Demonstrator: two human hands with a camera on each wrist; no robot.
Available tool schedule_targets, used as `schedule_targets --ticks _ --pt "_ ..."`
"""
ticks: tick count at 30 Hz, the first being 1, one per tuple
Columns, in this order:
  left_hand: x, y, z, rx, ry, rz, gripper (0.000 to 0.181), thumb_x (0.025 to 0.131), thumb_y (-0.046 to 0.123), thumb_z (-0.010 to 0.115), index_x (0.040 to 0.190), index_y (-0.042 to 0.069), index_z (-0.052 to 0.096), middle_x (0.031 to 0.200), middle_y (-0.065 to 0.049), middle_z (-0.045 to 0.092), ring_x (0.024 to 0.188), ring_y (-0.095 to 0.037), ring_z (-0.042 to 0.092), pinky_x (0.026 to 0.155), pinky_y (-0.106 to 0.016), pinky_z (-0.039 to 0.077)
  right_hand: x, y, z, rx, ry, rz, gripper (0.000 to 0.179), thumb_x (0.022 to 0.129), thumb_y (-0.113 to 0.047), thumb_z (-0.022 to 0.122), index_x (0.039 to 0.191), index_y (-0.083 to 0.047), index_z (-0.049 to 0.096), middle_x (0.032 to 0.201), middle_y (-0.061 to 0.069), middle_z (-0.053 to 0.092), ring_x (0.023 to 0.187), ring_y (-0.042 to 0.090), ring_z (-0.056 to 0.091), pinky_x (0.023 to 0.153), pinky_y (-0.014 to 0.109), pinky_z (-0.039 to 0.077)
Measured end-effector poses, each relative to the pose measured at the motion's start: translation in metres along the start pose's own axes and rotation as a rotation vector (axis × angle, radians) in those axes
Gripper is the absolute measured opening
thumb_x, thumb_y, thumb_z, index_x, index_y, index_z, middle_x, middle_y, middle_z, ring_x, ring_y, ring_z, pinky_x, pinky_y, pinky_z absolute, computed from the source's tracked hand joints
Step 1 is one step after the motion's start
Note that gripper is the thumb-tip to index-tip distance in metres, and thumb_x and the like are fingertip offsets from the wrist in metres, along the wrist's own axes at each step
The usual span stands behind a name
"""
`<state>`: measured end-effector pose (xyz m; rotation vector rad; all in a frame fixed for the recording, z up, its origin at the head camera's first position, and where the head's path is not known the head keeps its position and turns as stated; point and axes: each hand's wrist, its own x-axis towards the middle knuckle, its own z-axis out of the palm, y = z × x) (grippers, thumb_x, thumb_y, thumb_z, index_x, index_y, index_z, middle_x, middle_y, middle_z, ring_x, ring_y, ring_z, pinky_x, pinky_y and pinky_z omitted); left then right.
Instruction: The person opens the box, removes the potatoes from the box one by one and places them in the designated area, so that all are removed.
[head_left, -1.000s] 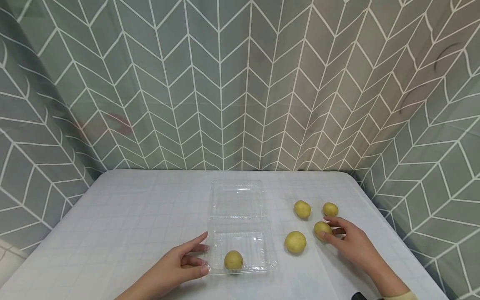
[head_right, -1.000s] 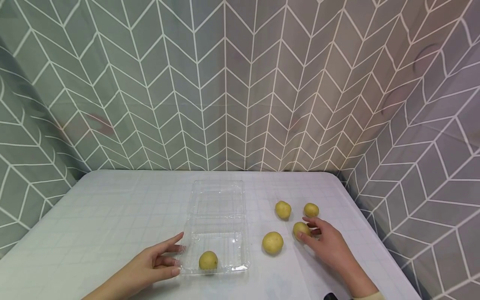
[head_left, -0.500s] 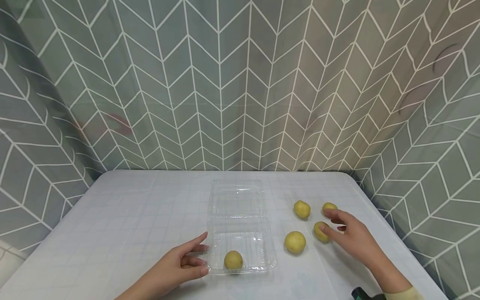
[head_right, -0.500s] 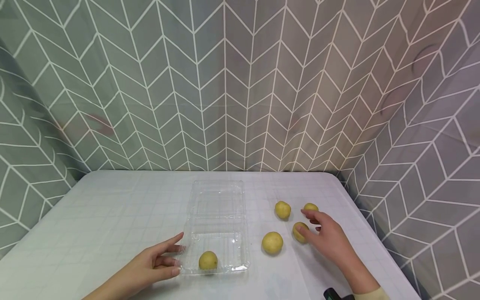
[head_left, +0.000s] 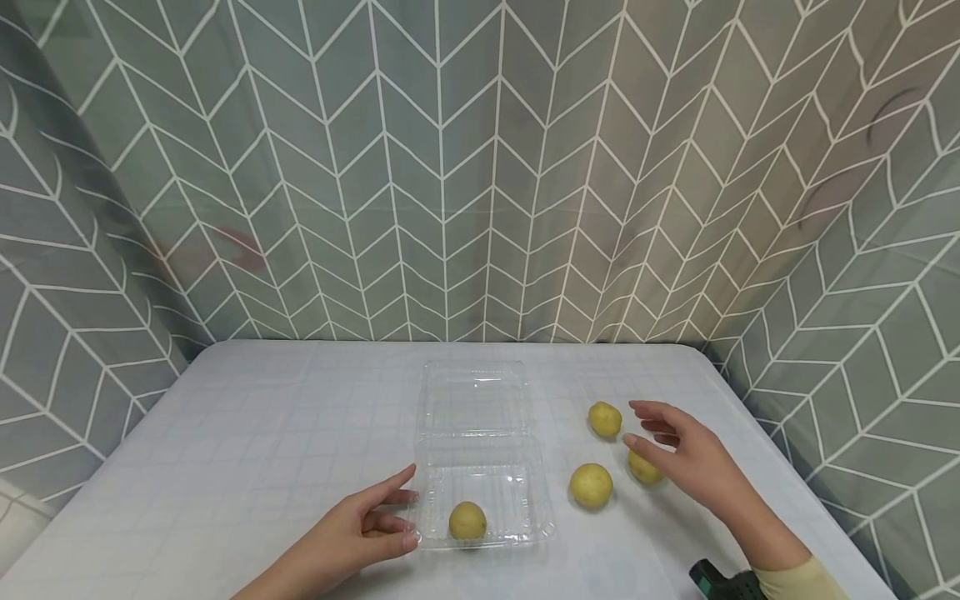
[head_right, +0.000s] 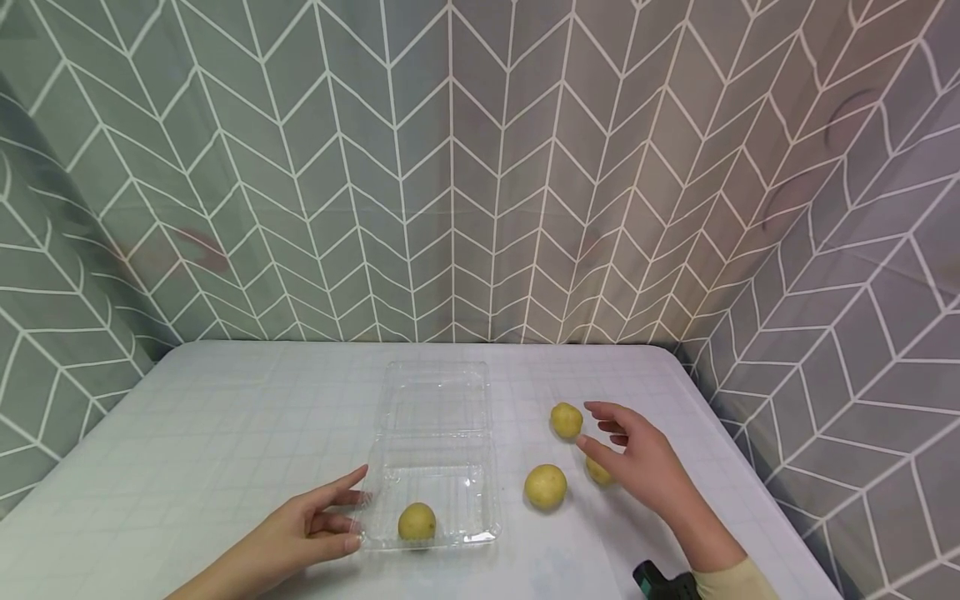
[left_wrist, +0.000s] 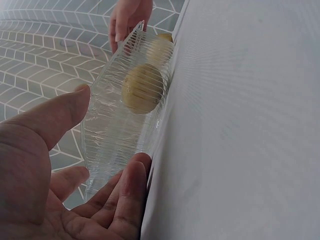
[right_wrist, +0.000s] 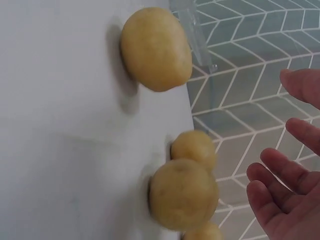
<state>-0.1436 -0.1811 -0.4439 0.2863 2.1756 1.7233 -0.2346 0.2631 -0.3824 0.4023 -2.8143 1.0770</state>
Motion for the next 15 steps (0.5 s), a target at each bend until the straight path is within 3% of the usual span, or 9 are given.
schedule_targets --ticks 15 --pt "-0.001 0.0 0.001 -0.008 0.004 0.015 0.081 0.09 0.025 0.076 0.157 0.016 0.031 0.143 -0.019 0.047 0.107 -0.024 0.062 0.084 -0.025 0.052 0.014 -0.03 0.017 0.109 -0.031 -0.138 0.052 0.091 -0.036 0.074 0.134 -0.011 0.059 0.129 0.006 0.061 0.113 0.028 0.06 0.093 0.042 0.051"
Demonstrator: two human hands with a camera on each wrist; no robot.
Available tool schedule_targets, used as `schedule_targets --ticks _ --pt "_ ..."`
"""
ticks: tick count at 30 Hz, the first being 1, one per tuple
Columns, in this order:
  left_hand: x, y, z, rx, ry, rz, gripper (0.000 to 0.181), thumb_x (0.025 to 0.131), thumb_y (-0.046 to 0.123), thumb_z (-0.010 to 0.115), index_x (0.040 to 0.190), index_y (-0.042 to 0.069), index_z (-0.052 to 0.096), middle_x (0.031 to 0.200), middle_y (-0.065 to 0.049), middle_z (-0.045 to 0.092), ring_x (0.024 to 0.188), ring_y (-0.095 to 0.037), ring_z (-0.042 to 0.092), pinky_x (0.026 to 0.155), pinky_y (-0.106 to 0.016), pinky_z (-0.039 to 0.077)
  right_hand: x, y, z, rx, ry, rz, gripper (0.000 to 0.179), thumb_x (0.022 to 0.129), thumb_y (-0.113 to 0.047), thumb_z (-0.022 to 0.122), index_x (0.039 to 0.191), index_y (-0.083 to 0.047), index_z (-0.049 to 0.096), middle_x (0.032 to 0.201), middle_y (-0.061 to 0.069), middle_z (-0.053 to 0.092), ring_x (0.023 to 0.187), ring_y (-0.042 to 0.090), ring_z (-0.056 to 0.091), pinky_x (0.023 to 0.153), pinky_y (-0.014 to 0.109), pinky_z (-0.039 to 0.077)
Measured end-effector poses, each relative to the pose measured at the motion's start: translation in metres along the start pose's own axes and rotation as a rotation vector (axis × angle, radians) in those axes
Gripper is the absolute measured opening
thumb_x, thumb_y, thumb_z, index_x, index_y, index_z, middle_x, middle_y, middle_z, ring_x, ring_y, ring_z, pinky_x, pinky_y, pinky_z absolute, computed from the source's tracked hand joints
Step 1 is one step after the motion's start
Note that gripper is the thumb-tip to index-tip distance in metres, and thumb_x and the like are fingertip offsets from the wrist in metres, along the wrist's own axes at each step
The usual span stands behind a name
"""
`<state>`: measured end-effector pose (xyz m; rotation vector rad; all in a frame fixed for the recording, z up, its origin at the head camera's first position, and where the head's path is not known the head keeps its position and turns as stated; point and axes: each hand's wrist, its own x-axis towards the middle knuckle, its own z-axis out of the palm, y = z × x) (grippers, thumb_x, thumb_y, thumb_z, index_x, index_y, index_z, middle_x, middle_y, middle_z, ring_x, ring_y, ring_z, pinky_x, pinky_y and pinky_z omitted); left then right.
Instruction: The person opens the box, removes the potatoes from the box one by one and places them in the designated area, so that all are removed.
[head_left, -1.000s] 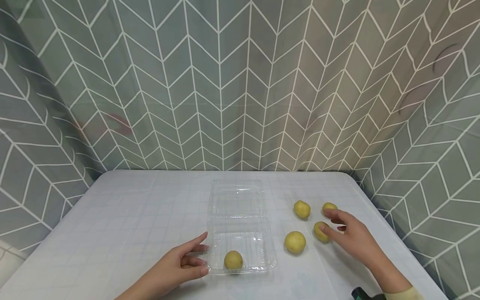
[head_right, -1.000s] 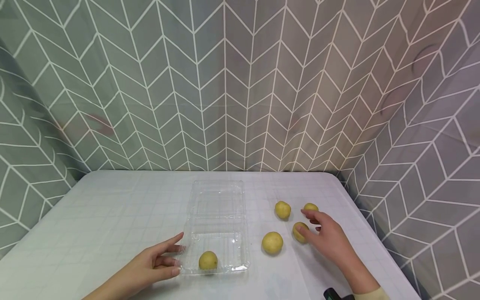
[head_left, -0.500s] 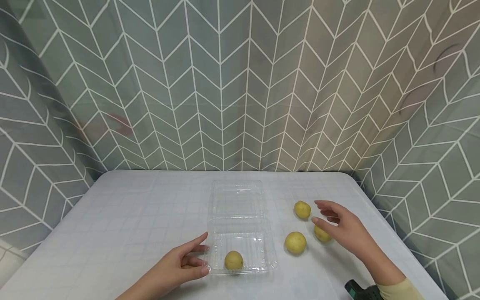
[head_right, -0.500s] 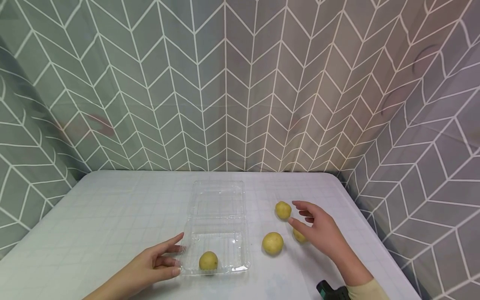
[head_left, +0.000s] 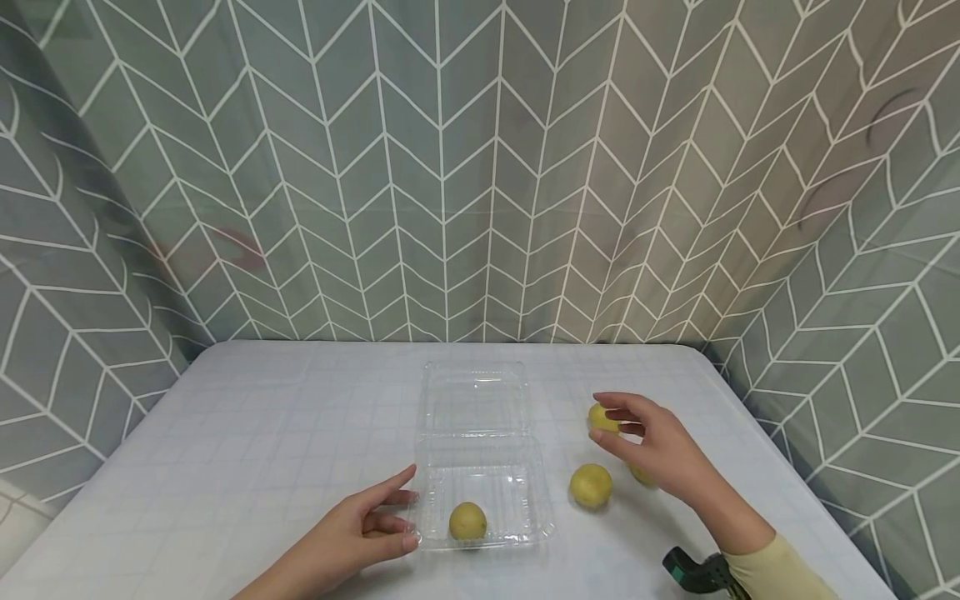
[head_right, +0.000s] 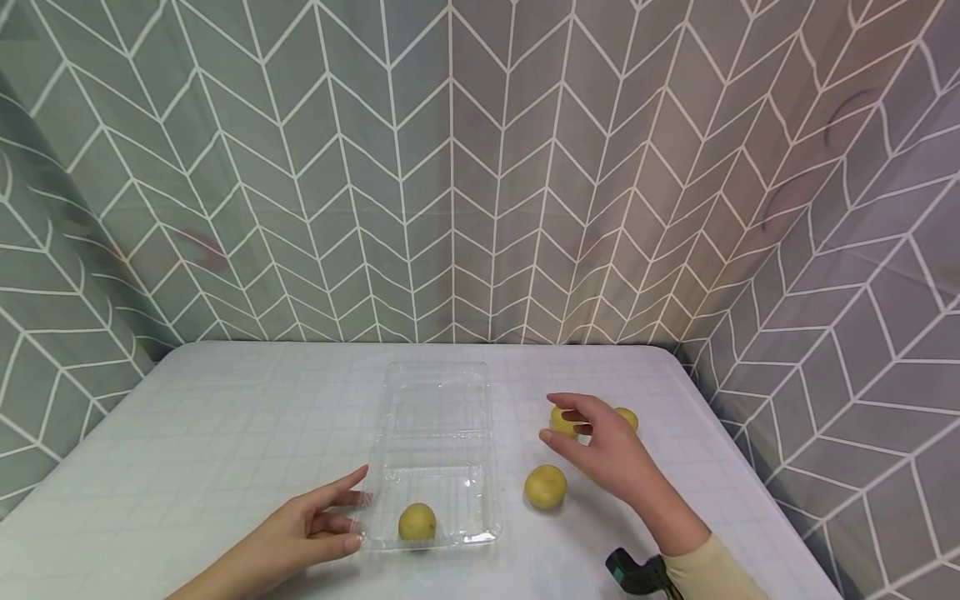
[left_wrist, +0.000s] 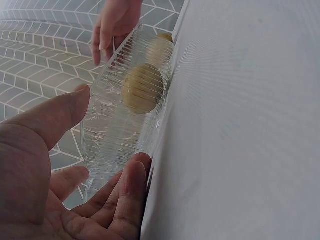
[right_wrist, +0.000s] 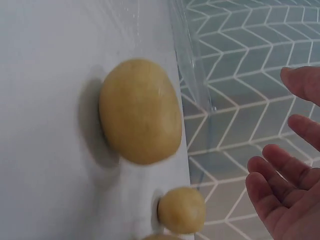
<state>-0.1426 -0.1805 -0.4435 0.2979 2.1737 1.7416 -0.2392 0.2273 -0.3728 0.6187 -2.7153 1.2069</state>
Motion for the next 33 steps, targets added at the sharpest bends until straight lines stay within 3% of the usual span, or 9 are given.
schedule_targets --ticks 10,25,33 --pt "0.0 0.0 0.0 0.009 0.002 -0.007 0.082 0.089 0.026 0.077 0.157 0.015 0.031 0.143 -0.019 0.048 0.107 -0.025 0.062 0.084 -0.025 0.052 0.01 -0.019 0.018 0.033 -0.072 -0.041 0.054 0.09 -0.041 0.074 0.134 -0.015 0.059 0.132 0.006 0.059 0.114 0.027 0.059 0.095 0.046 0.049" --pt "0.0 -0.001 0.0 0.026 0.0 -0.004 0.081 0.09 0.027 0.076 0.156 0.016 0.032 0.142 -0.017 0.049 0.107 -0.024 0.062 0.084 -0.024 0.052 0.021 -0.043 0.054 0.1 -0.193 -0.18 0.049 0.09 -0.037 0.075 0.132 -0.018 0.06 0.13 -0.003 0.059 0.111 0.025 0.062 0.093 0.04 0.051" --pt "0.0 0.0 0.0 0.032 0.005 0.002 0.08 0.09 0.027 0.076 0.156 0.015 0.032 0.141 -0.017 0.05 0.106 -0.023 0.062 0.084 -0.024 0.052 0.023 -0.051 0.075 0.109 -0.28 -0.212 0.046 0.09 -0.04 0.073 0.13 -0.022 0.061 0.128 -0.008 0.06 0.112 0.018 0.061 0.095 0.038 0.05"
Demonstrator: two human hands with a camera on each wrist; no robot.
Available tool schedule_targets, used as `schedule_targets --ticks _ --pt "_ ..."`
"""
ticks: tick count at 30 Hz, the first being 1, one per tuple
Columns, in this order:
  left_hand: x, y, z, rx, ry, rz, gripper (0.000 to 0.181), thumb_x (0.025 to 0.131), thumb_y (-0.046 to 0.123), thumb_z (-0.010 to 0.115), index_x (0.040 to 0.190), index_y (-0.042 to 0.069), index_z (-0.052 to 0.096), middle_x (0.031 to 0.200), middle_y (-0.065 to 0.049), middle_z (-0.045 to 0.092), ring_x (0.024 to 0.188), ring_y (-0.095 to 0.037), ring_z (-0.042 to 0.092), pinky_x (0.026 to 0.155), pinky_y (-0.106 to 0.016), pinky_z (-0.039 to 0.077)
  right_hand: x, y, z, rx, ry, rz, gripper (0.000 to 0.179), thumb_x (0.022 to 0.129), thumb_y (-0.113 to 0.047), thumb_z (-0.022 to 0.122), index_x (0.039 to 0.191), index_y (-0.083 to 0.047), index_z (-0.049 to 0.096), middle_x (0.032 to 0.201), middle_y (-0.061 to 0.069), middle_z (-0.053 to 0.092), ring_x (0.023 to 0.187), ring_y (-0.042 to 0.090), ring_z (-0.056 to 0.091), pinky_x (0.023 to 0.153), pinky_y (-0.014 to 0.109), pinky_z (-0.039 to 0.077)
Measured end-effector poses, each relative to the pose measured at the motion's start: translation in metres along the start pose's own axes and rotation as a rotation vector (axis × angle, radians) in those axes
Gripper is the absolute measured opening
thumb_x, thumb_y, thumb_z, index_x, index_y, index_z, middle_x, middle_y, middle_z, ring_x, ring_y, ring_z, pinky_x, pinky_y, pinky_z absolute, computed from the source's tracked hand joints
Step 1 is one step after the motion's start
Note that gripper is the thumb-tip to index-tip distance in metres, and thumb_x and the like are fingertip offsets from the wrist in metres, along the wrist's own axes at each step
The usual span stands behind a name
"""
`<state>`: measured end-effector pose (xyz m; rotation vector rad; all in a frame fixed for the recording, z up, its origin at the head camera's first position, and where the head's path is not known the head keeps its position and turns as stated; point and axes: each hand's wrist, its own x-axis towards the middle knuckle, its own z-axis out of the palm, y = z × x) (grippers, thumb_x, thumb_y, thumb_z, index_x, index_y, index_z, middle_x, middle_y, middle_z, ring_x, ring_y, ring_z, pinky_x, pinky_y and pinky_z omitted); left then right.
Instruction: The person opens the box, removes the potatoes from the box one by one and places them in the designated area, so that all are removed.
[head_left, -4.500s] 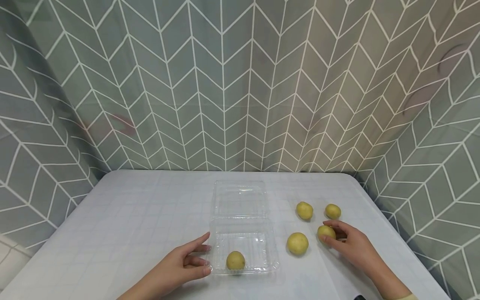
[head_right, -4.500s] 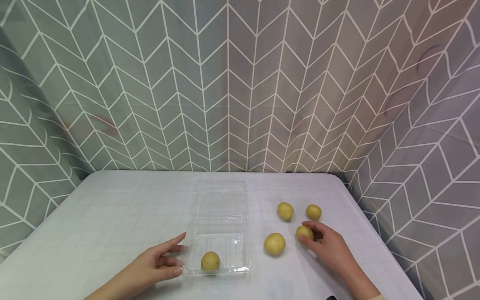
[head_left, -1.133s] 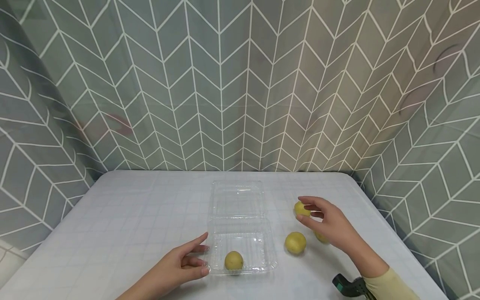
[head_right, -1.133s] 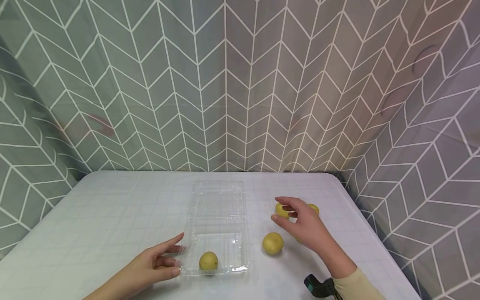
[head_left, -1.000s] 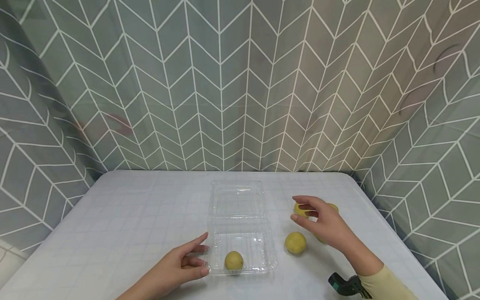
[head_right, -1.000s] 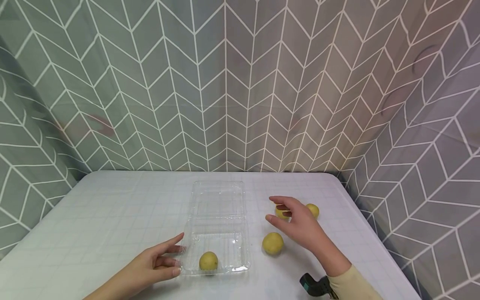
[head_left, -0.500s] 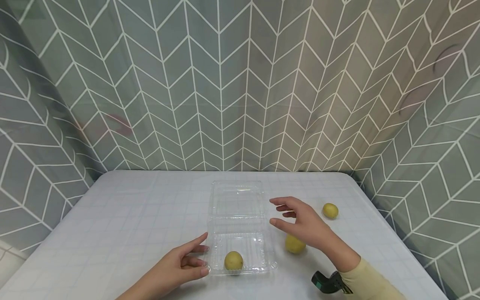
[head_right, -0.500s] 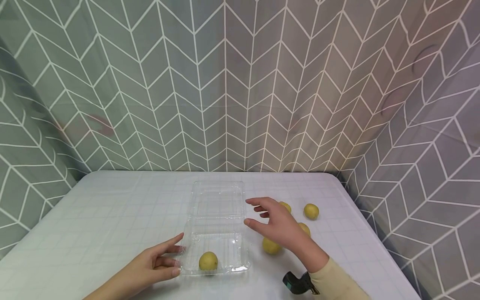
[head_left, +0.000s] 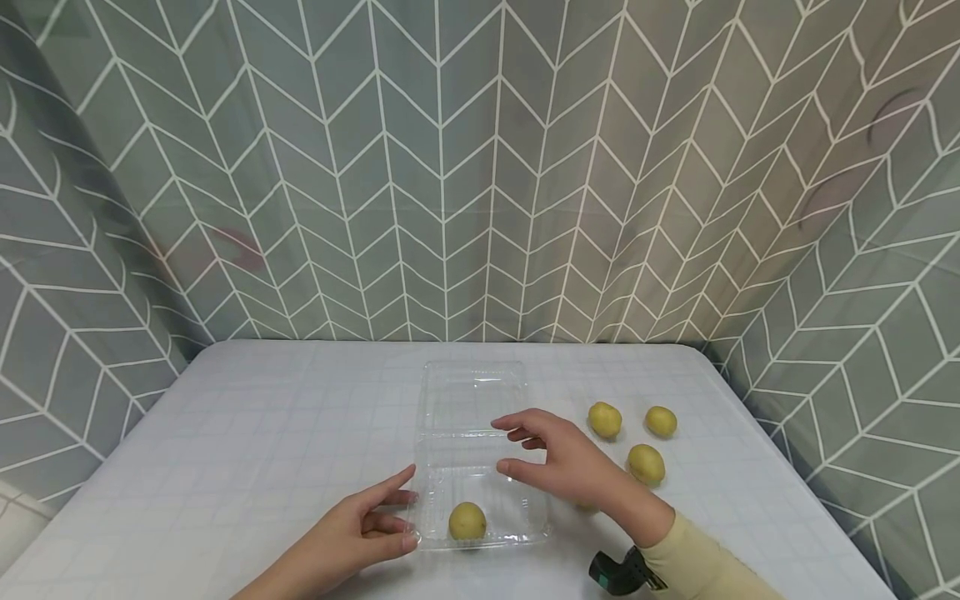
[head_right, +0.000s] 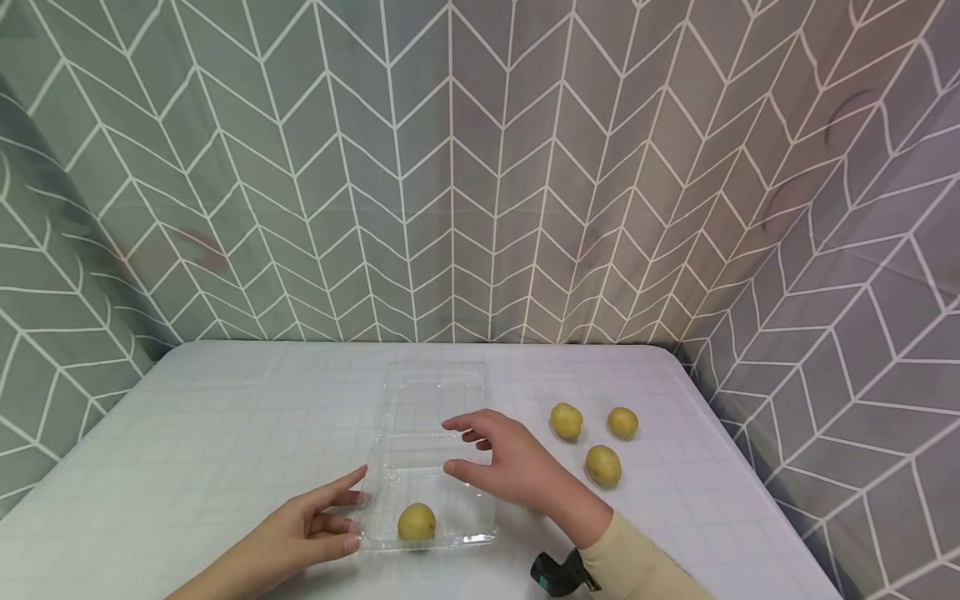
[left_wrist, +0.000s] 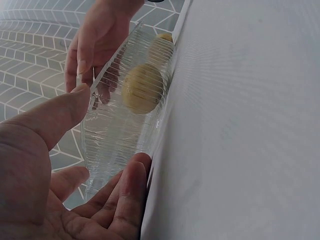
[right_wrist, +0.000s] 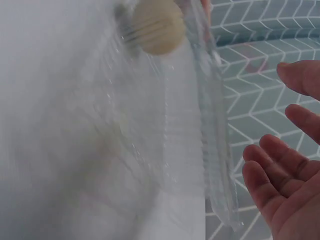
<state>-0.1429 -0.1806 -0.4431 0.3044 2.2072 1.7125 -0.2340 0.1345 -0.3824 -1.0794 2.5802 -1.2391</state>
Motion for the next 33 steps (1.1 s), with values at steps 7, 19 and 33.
schedule_targets --ticks 7,19,33 --pt "0.0 -0.001 0.0 0.002 -0.002 -0.012 0.08 0.09 0.027 0.076 0.156 0.015 0.033 0.141 -0.017 0.051 0.106 -0.024 0.062 0.084 -0.024 0.052 0.005 -0.001 0.015 0.014 -0.07 -0.021 0.042 0.092 -0.037 0.072 0.13 -0.022 0.062 0.126 -0.008 0.061 0.112 0.023 0.061 0.094 0.036 0.05" --pt "0.001 0.002 0.0 -0.02 -0.002 -0.032 0.08 0.09 0.028 0.076 0.156 0.015 0.033 0.141 -0.017 0.051 0.106 -0.023 0.062 0.084 -0.025 0.053 0.009 -0.004 0.026 -0.011 -0.264 -0.067 0.036 0.094 -0.033 0.069 0.129 -0.024 0.063 0.124 -0.015 0.059 0.111 0.015 0.06 0.091 0.035 0.05" --pt "0.001 0.0 0.0 -0.01 0.001 -0.027 0.08 0.089 0.028 0.077 0.156 0.016 0.034 0.14 -0.016 0.051 0.106 -0.024 0.062 0.083 -0.024 0.053 0.016 -0.006 0.024 -0.084 -0.501 -0.257 0.034 0.094 -0.017 0.065 0.129 -0.019 0.065 0.125 -0.015 0.06 0.112 0.006 0.057 0.093 0.027 0.048"
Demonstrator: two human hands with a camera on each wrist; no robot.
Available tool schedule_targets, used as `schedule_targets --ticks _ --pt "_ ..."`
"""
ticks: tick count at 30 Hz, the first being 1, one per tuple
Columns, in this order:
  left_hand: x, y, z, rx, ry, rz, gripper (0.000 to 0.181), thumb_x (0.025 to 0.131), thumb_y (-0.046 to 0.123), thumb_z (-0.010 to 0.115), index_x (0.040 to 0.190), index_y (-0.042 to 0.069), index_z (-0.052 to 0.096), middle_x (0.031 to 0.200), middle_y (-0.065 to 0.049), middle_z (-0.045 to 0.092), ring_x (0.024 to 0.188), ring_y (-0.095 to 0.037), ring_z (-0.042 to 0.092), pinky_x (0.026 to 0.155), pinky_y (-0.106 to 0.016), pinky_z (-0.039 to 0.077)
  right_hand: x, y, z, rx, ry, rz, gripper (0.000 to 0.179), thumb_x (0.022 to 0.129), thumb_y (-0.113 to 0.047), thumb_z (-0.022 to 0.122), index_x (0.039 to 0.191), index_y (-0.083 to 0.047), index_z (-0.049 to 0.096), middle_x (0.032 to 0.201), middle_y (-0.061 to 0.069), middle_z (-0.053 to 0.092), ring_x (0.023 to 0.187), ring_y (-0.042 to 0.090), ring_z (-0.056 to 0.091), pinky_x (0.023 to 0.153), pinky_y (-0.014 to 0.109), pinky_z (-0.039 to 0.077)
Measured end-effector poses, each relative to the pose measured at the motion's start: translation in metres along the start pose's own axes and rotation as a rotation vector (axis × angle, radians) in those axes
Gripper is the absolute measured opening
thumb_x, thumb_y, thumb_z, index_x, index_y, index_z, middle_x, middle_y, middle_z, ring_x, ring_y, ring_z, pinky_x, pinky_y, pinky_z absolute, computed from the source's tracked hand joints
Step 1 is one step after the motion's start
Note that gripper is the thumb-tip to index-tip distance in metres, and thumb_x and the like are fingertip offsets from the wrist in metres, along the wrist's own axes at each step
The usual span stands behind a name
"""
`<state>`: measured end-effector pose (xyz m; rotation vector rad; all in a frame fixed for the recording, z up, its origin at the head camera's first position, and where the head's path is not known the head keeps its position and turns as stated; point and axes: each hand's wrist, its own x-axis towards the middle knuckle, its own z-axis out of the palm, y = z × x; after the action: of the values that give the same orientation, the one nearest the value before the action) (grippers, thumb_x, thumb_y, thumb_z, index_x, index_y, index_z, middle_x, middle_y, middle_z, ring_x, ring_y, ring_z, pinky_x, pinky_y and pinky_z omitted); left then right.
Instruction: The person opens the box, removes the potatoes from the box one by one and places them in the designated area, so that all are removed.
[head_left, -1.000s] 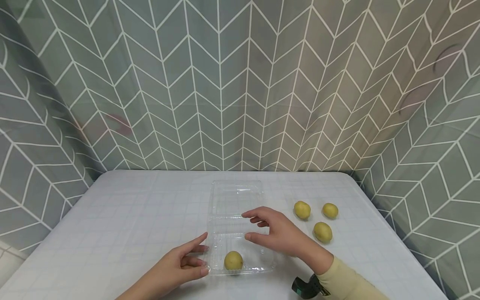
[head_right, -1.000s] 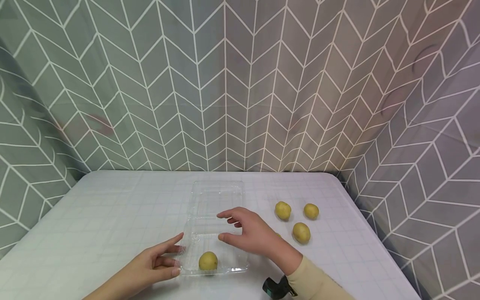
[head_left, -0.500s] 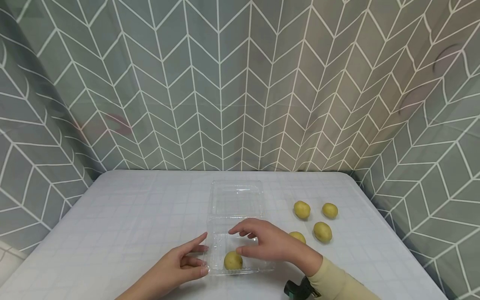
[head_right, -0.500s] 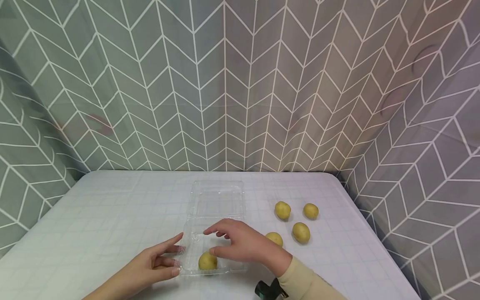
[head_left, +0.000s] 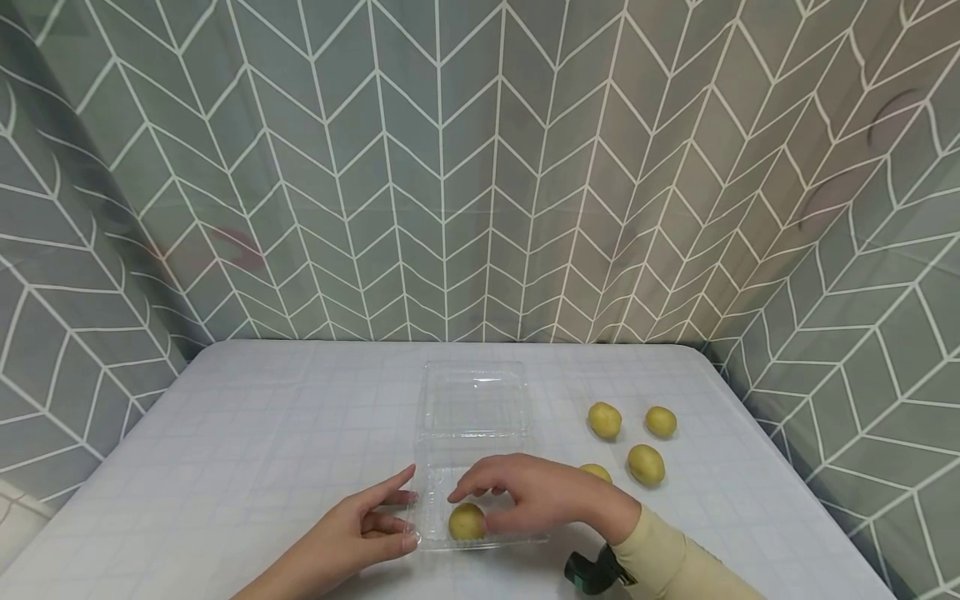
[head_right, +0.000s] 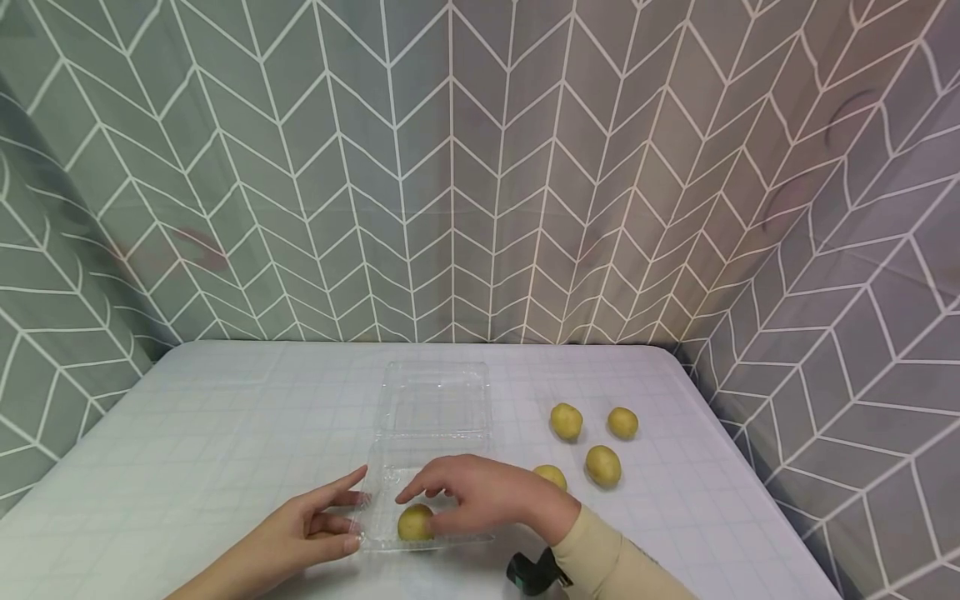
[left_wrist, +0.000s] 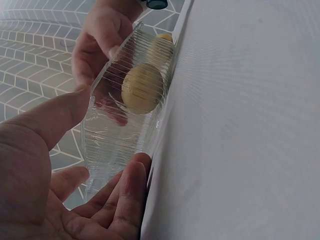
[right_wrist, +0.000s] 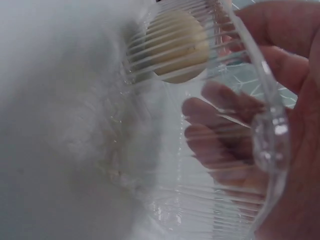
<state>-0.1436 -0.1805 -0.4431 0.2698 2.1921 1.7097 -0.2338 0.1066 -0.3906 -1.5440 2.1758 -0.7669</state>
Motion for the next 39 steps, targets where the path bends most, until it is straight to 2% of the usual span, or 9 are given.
schedule_targets --ticks 6,12,19,25,30,35,39 --pt "0.0 0.0 0.0 -0.008 -0.007 0.004 0.08 0.089 0.027 0.076 0.156 0.015 0.033 0.141 -0.017 0.05 0.107 -0.025 0.061 0.083 -0.024 0.053 0.002 -0.002 -0.002 -0.011 -0.075 -0.024 0.038 0.092 -0.009 0.064 0.128 -0.018 0.066 0.123 -0.016 0.062 0.111 0.0 0.056 0.093 0.025 0.048" --pt "0.0 0.001 0.0 -0.012 -0.012 0.001 0.08 0.089 0.027 0.076 0.156 0.014 0.033 0.141 -0.017 0.05 0.107 -0.025 0.062 0.083 -0.025 0.053 0.007 -0.001 -0.001 -0.079 -0.092 -0.057 0.036 0.09 -0.006 0.07 0.124 -0.018 0.069 0.119 -0.017 0.063 0.11 -0.005 0.055 0.092 0.018 0.045" --pt "0.0 0.0 -0.001 -0.01 -0.017 0.01 0.08 0.09 0.026 0.076 0.156 0.014 0.032 0.141 -0.018 0.05 0.107 -0.025 0.062 0.083 -0.024 0.053 0.014 0.002 0.007 -0.159 -0.041 -0.085 0.038 0.087 -0.007 0.075 0.123 -0.018 0.068 0.114 -0.018 0.064 0.099 -0.008 0.056 0.086 0.011 0.044" --pt "0.001 0.0 0.0 -0.024 -0.017 0.025 0.08 0.09 0.025 0.076 0.156 0.014 0.032 0.142 -0.019 0.049 0.106 -0.024 0.063 0.083 -0.025 0.053 0.02 0.002 0.012 -0.183 -0.017 -0.043 0.036 0.088 -0.016 0.078 0.123 -0.018 0.068 0.11 -0.018 0.064 0.09 -0.009 0.056 0.081 0.011 0.045" --pt "0.001 0.0 0.0 -0.03 -0.013 0.032 0.08 0.09 0.024 0.076 0.156 0.015 0.032 0.142 -0.019 0.049 0.105 -0.023 0.063 0.082 -0.025 0.053 0.025 0.0 0.015 -0.218 -0.01 -0.021 0.038 0.087 -0.019 0.078 0.124 -0.017 0.069 0.108 -0.019 0.064 0.089 -0.009 0.054 0.08 0.009 0.043" --pt "0.0 0.0 0.0 -0.013 -0.013 0.025 0.08 0.09 0.025 0.076 0.156 0.016 0.032 0.141 -0.018 0.049 0.106 -0.024 0.063 0.083 -0.024 0.053 0.027 -0.001 0.017 -0.22 0.018 -0.002 0.039 0.086 -0.021 0.08 0.123 -0.02 0.069 0.107 -0.02 0.063 0.091 -0.008 0.054 0.082 0.011 0.043" --pt "0.0 0.001 0.0 -0.006 -0.011 0.011 0.08 0.09 0.027 0.076 0.156 0.016 0.032 0.141 -0.018 0.05 0.105 -0.024 0.063 0.083 -0.024 0.053 0.025 -0.001 0.015 -0.164 0.081 0.027 0.039 0.085 -0.024 0.081 0.122 -0.023 0.069 0.109 -0.02 0.062 0.094 -0.007 0.054 0.083 0.014 0.046"
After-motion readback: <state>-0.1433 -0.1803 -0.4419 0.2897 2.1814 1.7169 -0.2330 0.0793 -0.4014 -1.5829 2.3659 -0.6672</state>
